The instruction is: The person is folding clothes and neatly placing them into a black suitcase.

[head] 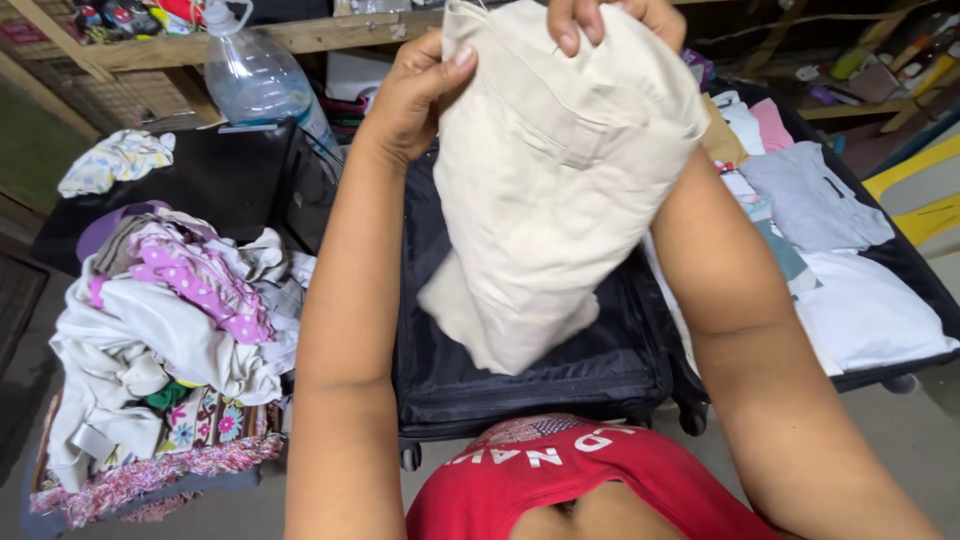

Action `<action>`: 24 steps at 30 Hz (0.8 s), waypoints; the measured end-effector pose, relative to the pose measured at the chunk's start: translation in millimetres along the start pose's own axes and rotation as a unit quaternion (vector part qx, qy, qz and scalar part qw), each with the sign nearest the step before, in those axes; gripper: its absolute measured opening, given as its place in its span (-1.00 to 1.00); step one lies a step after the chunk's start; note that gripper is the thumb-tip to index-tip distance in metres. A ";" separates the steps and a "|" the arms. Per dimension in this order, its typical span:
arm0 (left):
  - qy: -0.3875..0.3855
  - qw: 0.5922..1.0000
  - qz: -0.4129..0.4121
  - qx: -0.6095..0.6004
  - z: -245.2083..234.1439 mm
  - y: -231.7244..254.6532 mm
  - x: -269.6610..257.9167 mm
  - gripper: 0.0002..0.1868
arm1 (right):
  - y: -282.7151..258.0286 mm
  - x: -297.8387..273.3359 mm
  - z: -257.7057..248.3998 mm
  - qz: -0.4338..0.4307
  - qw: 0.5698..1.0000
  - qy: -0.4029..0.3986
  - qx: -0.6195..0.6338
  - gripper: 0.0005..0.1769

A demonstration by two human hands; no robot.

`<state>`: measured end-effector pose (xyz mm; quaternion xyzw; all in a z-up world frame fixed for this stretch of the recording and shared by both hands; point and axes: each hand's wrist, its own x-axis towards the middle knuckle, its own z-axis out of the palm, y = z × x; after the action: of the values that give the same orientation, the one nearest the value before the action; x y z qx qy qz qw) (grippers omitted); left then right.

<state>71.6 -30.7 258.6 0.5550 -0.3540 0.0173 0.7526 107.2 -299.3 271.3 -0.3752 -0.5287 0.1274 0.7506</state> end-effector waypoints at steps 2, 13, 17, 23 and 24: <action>-0.017 1.000 -0.016 0.016 -2.9 -5.8 4.2 -0.67 | -4.4 -5.7 -9.4 0.010 0.999 0.001 -0.030 -0.74; 0.102 0.961 0.098 0.240 1.5 -11.8 5.5 -0.81 | -39.3 -74.5 37.5 0.067 0.749 -0.042 -0.658 -0.36; 0.097 0.924 0.172 0.326 -10.8 -6.1 -0.9 -0.82 | -21.4 -98.4 13.2 0.157 0.711 0.111 -0.676 -0.48; 0.090 0.940 0.173 0.280 -6.8 19.6 -19.7 -0.82 | -46.0 -65.3 50.0 -0.055 0.861 0.195 -0.466 -0.50; 0.102 0.951 0.164 0.243 -6.9 21.0 -21.6 -0.80 | -54.8 -50.8 70.8 -0.110 0.895 0.187 -0.391 -0.40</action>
<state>50.2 -8.8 263.1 0.6508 -0.3465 0.2822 0.6138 12.2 -336.4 285.3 -0.5945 -0.4237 -0.2454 0.6379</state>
